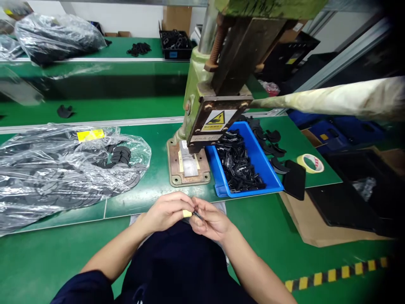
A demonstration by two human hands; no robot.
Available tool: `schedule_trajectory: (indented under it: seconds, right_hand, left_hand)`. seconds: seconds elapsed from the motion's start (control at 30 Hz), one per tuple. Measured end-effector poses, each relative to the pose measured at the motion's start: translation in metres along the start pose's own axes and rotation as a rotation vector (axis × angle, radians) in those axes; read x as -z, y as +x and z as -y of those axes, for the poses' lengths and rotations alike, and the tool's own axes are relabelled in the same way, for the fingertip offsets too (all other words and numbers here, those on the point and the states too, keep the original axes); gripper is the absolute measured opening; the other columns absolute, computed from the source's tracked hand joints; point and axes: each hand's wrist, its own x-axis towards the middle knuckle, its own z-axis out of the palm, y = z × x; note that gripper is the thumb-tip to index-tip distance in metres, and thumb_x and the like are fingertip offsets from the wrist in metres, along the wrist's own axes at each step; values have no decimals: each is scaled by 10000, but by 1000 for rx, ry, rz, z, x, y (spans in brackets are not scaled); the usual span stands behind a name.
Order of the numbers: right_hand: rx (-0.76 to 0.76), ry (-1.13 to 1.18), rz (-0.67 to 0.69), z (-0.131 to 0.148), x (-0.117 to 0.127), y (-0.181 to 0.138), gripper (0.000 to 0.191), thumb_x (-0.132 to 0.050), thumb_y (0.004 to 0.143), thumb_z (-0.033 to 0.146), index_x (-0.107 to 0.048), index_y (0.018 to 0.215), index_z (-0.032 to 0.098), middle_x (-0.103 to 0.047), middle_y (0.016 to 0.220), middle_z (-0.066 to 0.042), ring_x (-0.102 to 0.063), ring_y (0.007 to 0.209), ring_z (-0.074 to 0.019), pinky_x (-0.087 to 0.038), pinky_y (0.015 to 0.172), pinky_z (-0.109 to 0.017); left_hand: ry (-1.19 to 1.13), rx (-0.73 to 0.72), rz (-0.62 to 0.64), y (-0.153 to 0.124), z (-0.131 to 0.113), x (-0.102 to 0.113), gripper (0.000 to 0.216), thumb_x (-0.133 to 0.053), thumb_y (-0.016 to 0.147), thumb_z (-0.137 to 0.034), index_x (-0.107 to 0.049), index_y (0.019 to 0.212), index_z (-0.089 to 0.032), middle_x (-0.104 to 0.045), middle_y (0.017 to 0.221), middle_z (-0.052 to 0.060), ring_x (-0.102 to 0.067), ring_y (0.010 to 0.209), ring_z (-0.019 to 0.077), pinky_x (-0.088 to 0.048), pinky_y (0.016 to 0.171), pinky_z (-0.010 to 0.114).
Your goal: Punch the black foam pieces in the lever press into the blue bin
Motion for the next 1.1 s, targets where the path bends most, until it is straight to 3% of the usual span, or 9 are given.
schedule_trajectory:
  seconds: [0.17,0.3,0.43,0.6,0.77,0.87,0.93,1.0,1.1]
  right_hand:
    - [17,87,-6,5,3,-1,506,-827,705,550,-492,925,242,-373,522,124,-231,425,-49,-203,436,-190]
    - [154,130,-116,11,6,-6,335,-706,848,504,-514,947,248,-302,551,110,-206,464,-61,-179,453,-198]
    - [216,110,-142,12,6,-18,260,-686,871,439,-527,869,233,-349,581,79,-279,502,-78,-216,476,-224]
    - [266,70,-118,14,3,-34,268,-721,839,429,-544,838,227,-388,588,63,-310,512,-85,-234,498,-243]
    - [356,31,-150,22,11,-51,271,-725,831,445,-553,812,237,-358,567,64,-285,507,-93,-221,499,-253]
    - [429,-27,-196,41,13,-59,240,-714,847,433,-586,800,236,-420,580,46,-343,519,-99,-252,506,-256]
    - [623,-196,-306,63,5,-64,211,-701,863,434,-627,815,242,-509,628,23,-432,546,-112,-317,519,-266]
    - [967,-459,-455,95,-10,-69,205,-712,855,449,-682,895,250,-623,763,-18,-563,658,-147,-428,585,-297]
    - [1458,-710,-561,152,-36,-78,424,-713,822,533,-687,1147,261,-650,1167,-81,-613,1151,-262,-510,875,-416]
  left_hand:
    - [8,16,14,9,1,-2,96,-563,972,-190,-655,959,-170,-698,948,93,-684,903,167,-566,805,278]
    - [200,36,-167,26,16,8,93,-573,966,-208,-653,933,-176,-691,936,71,-660,893,161,-541,818,290]
    - [446,91,-297,51,54,28,131,-556,968,-239,-667,934,-177,-682,932,57,-641,918,170,-523,855,313]
    - [649,106,-203,68,94,41,192,-495,961,-180,-686,955,-163,-663,968,75,-633,950,183,-515,857,299]
    - [730,116,-76,70,98,44,267,-452,960,-163,-706,1041,-167,-629,1004,90,-627,957,193,-523,849,296]
    - [743,111,-19,72,97,45,301,-460,919,-117,-716,1068,-170,-612,1023,92,-624,986,201,-528,877,308]
    - [741,98,-12,74,99,44,342,-456,879,-71,-717,1080,-163,-605,1055,99,-617,1024,209,-525,915,324]
    - [735,88,-20,74,100,43,372,-447,855,-47,-718,1086,-157,-600,1073,103,-613,1039,213,-524,928,330]
    - [720,92,-42,72,102,40,384,-441,858,-46,-721,1092,-165,-593,1079,99,-614,1040,208,-528,919,319]
